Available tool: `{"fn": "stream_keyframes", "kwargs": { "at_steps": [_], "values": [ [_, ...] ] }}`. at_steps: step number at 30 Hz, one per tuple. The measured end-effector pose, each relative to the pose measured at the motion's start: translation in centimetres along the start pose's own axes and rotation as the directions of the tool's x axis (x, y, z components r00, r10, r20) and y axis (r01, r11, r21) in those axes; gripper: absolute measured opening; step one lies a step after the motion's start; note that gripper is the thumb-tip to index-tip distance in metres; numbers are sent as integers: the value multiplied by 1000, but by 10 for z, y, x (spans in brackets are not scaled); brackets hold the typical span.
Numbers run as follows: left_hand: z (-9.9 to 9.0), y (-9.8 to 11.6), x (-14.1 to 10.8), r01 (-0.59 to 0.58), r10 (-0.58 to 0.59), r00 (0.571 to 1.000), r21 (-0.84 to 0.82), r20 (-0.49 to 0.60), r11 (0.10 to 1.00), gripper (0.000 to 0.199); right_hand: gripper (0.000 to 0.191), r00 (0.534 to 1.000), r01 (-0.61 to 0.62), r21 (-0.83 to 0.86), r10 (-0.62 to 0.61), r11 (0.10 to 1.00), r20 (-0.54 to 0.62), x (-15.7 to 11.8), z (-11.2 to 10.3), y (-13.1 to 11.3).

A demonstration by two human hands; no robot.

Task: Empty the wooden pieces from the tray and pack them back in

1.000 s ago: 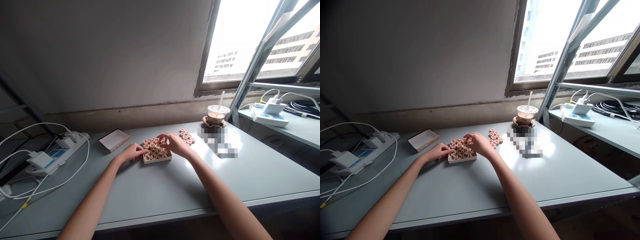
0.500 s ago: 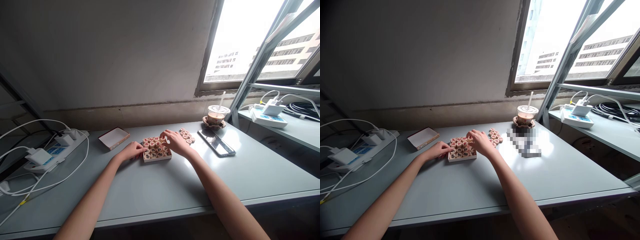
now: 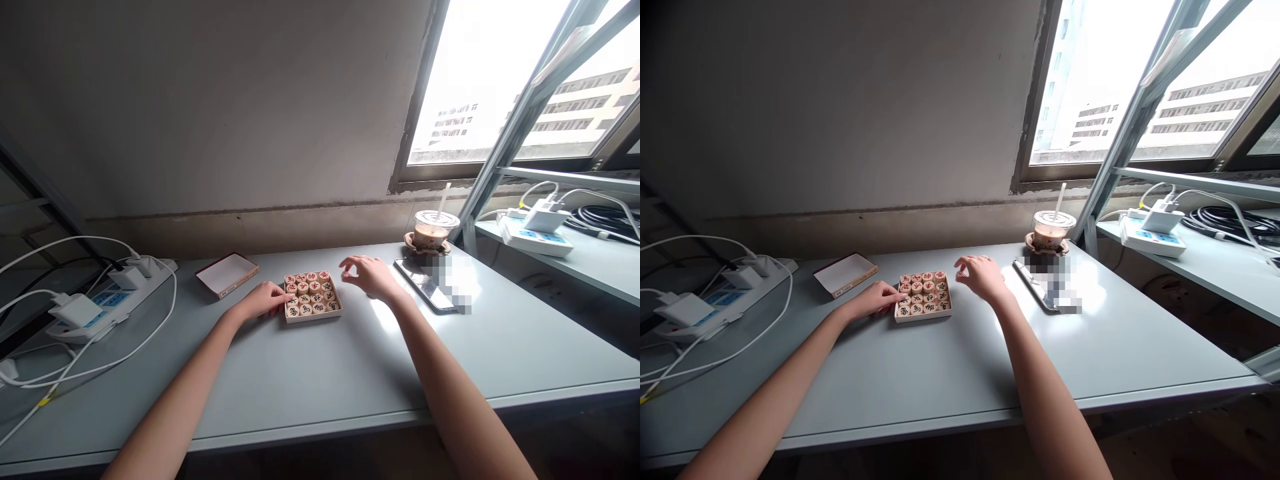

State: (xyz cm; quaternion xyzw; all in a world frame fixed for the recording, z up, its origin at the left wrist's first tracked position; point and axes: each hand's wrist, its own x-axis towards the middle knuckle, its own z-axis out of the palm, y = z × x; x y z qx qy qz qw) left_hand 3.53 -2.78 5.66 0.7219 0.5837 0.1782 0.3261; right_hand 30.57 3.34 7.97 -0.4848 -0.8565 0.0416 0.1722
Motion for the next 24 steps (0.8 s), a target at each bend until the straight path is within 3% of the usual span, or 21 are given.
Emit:
{"fn": "stream_keyframes", "kwargs": {
  "at_steps": [2, 6, 16, 24],
  "values": [
    [0, 0, 0, 3, -3, 1000, 2, 5, 1000, 54, 18, 996, 80, 75, -77, 994, -44, 0, 0, -12],
    [1, -1, 1, -1, 1, 1000, 6, 8, 1000, 54, 17, 978, 208, 81, -207, 975, -17, -2, 8, -27],
    [0, 0, 0, 16, -16, 1000, 5, 6, 1000, 55, 8, 973, 226, -11, -226, 974, -56, -4, 12, -34],
    [0, 0, 0, 13, -13, 1000, 11, 8, 1000, 54, 22, 958, 285, -63, -286, 957, -16, -4, 15, -41]
  ]
}}
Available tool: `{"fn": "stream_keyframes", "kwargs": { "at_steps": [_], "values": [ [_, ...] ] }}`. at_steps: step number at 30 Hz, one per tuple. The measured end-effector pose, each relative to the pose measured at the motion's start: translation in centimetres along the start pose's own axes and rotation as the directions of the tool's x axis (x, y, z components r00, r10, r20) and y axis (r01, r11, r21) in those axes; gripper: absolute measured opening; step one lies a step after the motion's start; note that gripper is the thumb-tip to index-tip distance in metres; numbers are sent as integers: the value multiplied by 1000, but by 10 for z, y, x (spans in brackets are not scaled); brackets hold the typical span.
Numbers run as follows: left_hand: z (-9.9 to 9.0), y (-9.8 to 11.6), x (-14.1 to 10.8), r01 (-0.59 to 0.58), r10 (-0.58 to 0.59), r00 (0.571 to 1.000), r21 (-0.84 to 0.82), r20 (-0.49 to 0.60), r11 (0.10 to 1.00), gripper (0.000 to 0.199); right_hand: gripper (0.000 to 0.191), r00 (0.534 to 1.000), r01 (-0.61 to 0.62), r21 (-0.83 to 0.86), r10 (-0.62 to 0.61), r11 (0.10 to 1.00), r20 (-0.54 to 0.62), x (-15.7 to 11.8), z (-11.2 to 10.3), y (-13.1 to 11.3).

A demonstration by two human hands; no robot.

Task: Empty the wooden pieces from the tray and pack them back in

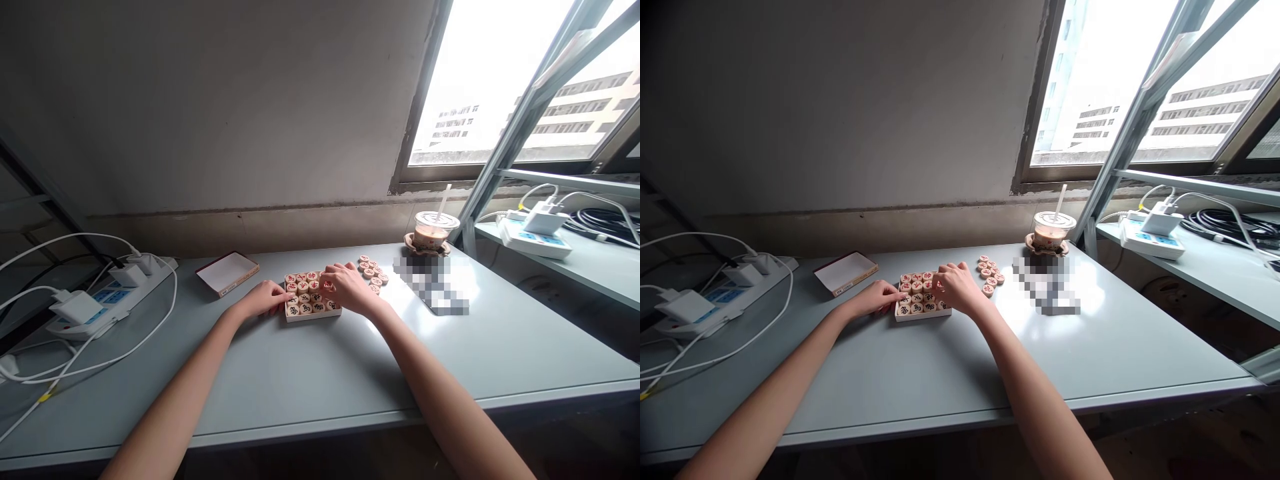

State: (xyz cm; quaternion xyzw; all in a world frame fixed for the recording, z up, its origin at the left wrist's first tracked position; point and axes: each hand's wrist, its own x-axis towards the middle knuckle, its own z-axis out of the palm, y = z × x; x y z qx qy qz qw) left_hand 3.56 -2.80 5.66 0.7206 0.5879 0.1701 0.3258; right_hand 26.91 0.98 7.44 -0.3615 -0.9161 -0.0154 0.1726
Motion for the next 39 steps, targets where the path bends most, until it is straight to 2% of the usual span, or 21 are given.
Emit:
{"fn": "stream_keyframes", "kwargs": {
  "at_steps": [2, 4, 6, 8, 10, 14, 19, 22, 26, 29, 35, 37, 39],
  "values": [
    [0, -1, 0, -4, 4, 1000, 5, 2, 1000, 54, 23, 998, -56, -29, 56, 998, -12, -1, -4, 7],
    [0, -1, 1, -15, 15, 1000, 7, 1, 1000, 55, 21, 982, -187, -111, 181, 976, -56, -3, -7, 17],
    [1, -2, 1, -20, 20, 1000, 10, -1, 1000, 55, 22, 934, -357, -212, 342, 910, -106, -7, -6, 31],
    [1, -2, 1, -15, 15, 1000, 12, -1, 1000, 54, 32, 879, -475, -284, 464, 833, -110, -11, 0, 45],
    [0, -1, 0, -8, 8, 1000, 12, 0, 1000, 54, 45, 845, -521, -319, 532, 792, -59, -13, 9, 57],
    [-1, 2, -2, 2, -2, 1000, 12, 4, 1000, 54, 57, 810, -543, -293, 583, 787, 66, -11, 26, 71],
    [-1, 4, -3, -3, 3, 1000, 5, 3, 1000, 55, 59, 805, -554, -216, 583, 804, 108, -6, 34, 74],
    [-1, 2, -2, -11, 11, 1000, 2, -1, 1000, 55, 49, 845, -501, -195, 525, 843, 100, -7, 30, 68],
    [0, 2, -1, -1, 1, 1000, -5, 1, 1000, 56, 33, 915, -389, -171, 402, 905, 42, -8, 21, 55],
    [-1, 2, -1, 8, -7, 1000, -9, 9, 1000, 56, 32, 923, -385, -155, 384, 910, -37, -6, 20, 50],
    [-2, 2, -2, -9, 9, 1000, -32, 19, 999, 54, 24, 942, -335, -170, 324, 927, -89, -5, 20, 50],
    [-2, 2, -2, -15, 16, 1000, -53, 25, 998, 52, 25, 945, -305, -101, 288, 947, -155, -4, 13, 42],
    [-2, 2, -1, -2, 4, 1000, -93, 28, 996, 51, 30, 967, -209, 41, 213, 977, -138, -2, 7, 27]
  ]
}}
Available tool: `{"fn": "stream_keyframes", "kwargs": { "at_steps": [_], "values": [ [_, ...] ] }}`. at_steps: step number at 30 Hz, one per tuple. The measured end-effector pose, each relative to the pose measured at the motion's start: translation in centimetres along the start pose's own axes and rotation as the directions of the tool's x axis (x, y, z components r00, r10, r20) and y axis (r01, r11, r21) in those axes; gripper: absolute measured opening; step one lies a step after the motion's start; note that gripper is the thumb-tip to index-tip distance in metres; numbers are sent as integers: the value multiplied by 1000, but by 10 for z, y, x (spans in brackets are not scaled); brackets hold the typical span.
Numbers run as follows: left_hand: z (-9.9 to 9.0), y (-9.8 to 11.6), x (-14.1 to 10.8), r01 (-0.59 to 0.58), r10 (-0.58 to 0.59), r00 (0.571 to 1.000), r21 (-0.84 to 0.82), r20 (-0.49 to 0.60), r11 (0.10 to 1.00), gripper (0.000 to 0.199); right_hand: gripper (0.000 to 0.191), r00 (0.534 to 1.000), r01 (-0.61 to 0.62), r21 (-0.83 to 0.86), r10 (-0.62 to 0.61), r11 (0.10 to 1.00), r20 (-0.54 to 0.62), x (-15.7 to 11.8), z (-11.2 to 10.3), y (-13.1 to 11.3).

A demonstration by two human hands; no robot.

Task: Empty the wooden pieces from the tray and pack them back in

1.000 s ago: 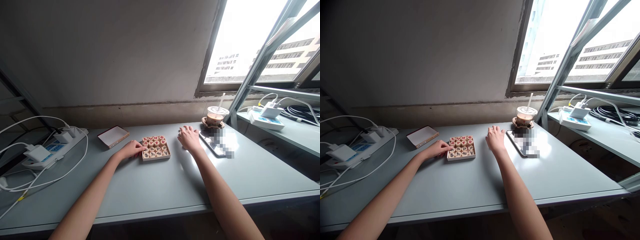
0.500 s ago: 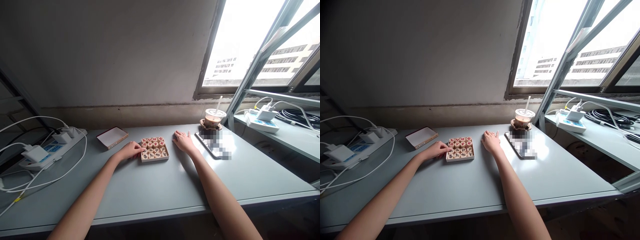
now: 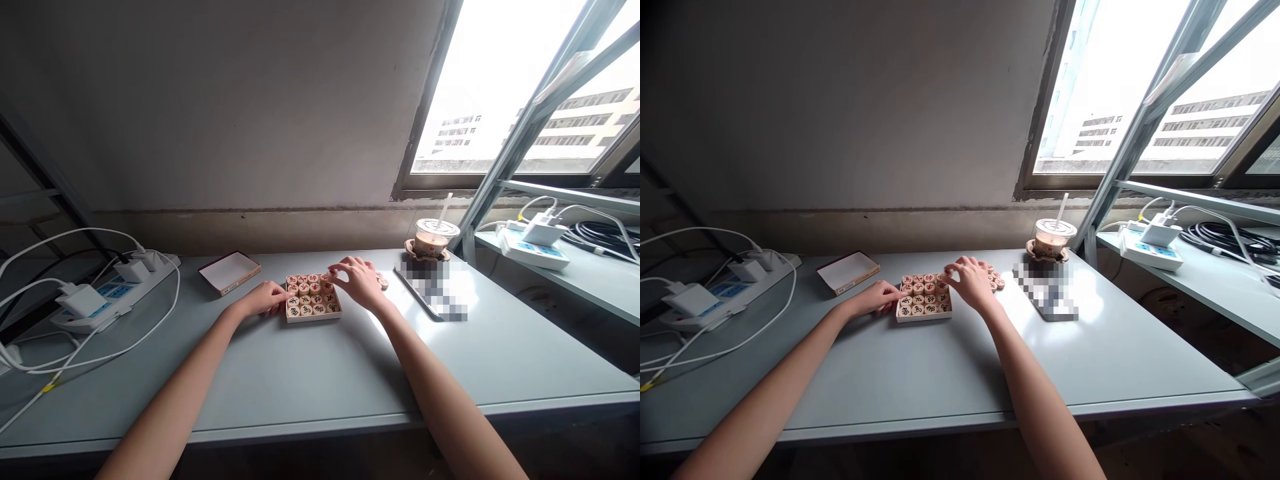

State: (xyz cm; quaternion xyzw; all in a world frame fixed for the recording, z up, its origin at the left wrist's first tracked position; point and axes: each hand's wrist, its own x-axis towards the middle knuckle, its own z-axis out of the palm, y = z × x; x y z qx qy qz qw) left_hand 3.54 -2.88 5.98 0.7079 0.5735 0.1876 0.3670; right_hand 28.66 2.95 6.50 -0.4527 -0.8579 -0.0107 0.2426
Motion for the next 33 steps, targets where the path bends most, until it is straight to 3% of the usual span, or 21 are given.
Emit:
{"fn": "stream_keyframes", "kwargs": {
  "at_steps": [4, 7, 10, 14, 17, 21, 28, 33],
  "values": [
    [-1, -2, 1, 9, -8, 1000, -69, 23, 998, 56, 31, 961, 215, 247, -249, 945, 118, -5, 1, -40],
    [-1, -3, 2, 1, 1, 1000, -91, 20, 996, 60, 27, 950, 290, 200, -308, 936, 61, -10, 10, -64],
    [-1, -3, 2, 0, 1, 1000, -74, 15, 997, 60, 27, 951, 300, 148, -308, 943, 35, -11, 13, -69],
    [-1, -3, 1, 34, -33, 999, -16, 31, 999, 53, 29, 977, 196, 33, -198, 980, 79, -7, 3, -48],
    [-1, -3, 1, 26, -26, 999, 7, 32, 1000, 52, 33, 996, 1, -141, 13, 990, 92, -4, -2, -22],
    [0, -2, 1, 28, -28, 1000, 17, 7, 999, 54, 38, 958, -218, -359, 268, 908, 97, -6, 1, 6],
    [0, -3, 2, 22, -22, 1000, 21, 4, 1000, 53, 24, 957, -206, -423, 271, 883, 101, -7, 9, 18],
    [0, -5, 3, 13, -13, 1000, 37, 3, 999, 52, 20, 969, -214, -348, 244, 913, 43, -3, 7, 19]
  ]
}}
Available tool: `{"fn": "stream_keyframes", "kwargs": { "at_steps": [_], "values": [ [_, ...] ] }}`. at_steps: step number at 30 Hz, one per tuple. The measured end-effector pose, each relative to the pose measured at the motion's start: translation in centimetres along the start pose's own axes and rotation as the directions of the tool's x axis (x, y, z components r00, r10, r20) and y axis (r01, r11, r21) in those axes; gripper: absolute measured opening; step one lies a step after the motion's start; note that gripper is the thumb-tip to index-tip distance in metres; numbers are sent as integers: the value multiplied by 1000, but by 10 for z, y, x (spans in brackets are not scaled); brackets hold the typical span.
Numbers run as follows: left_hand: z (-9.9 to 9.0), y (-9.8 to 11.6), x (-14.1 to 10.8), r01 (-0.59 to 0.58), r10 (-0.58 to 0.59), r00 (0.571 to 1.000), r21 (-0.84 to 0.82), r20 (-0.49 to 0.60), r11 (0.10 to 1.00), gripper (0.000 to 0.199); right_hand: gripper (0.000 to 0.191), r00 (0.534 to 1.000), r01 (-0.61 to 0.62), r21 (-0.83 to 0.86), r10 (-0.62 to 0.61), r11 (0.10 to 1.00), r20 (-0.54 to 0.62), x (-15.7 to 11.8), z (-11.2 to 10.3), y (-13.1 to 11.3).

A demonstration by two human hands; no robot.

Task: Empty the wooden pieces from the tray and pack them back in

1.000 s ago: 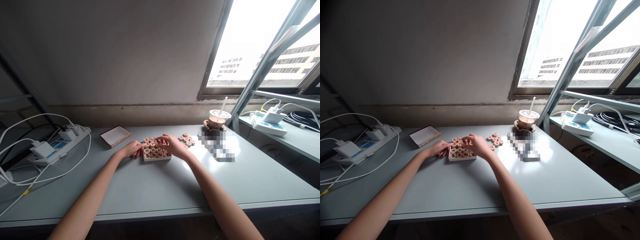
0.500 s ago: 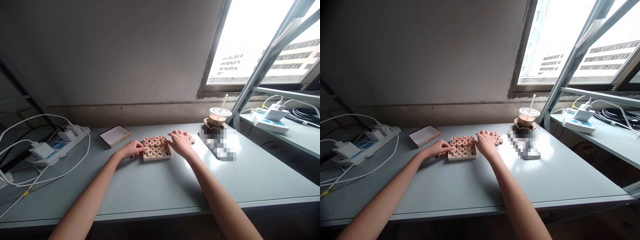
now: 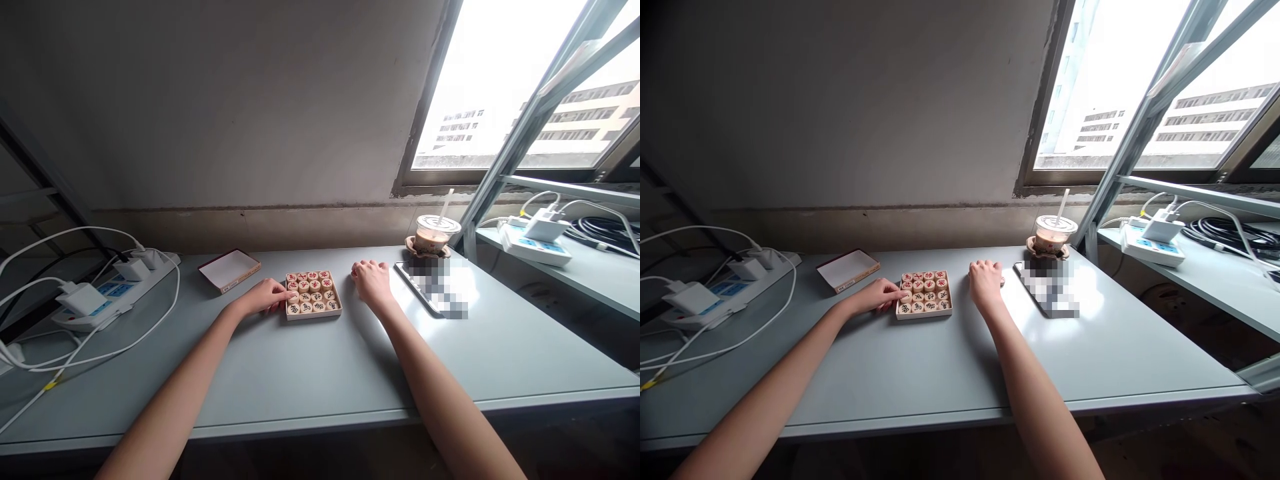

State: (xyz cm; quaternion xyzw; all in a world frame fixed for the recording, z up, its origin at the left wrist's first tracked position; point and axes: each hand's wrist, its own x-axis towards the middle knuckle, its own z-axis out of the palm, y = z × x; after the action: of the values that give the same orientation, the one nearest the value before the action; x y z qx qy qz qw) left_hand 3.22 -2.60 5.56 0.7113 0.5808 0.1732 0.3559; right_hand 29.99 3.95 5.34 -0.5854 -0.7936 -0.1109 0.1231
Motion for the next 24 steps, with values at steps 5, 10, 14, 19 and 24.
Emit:
{"fn": "stream_keyframes", "kwargs": {
  "at_steps": [5, 10, 14, 19, 24],
  "values": [
    [-1, 4, -3, 8, -8, 1000, -9, -1, 1000, 54, 18, 974, 227, 371, -217, 900, -68, -1, -20, -13],
    [-1, 6, -4, -8, 8, 1000, -14, -13, 1000, 55, 22, 854, 506, 464, -500, 728, -146, -15, -27, -45],
    [-1, 5, -3, -12, 12, 1000, 8, -10, 1000, 55, 23, 843, 526, 408, -521, 747, -134, -21, -22, -58],
    [-1, 6, -4, -13, 14, 1000, 28, -12, 1000, 56, 24, 877, 464, 393, -474, 794, -78, -16, -24, -49],
    [-1, 8, -5, -10, 10, 1000, 34, -11, 999, 57, 18, 948, 311, 352, -316, 883, -45, -10, -23, -31]
  ]
}}
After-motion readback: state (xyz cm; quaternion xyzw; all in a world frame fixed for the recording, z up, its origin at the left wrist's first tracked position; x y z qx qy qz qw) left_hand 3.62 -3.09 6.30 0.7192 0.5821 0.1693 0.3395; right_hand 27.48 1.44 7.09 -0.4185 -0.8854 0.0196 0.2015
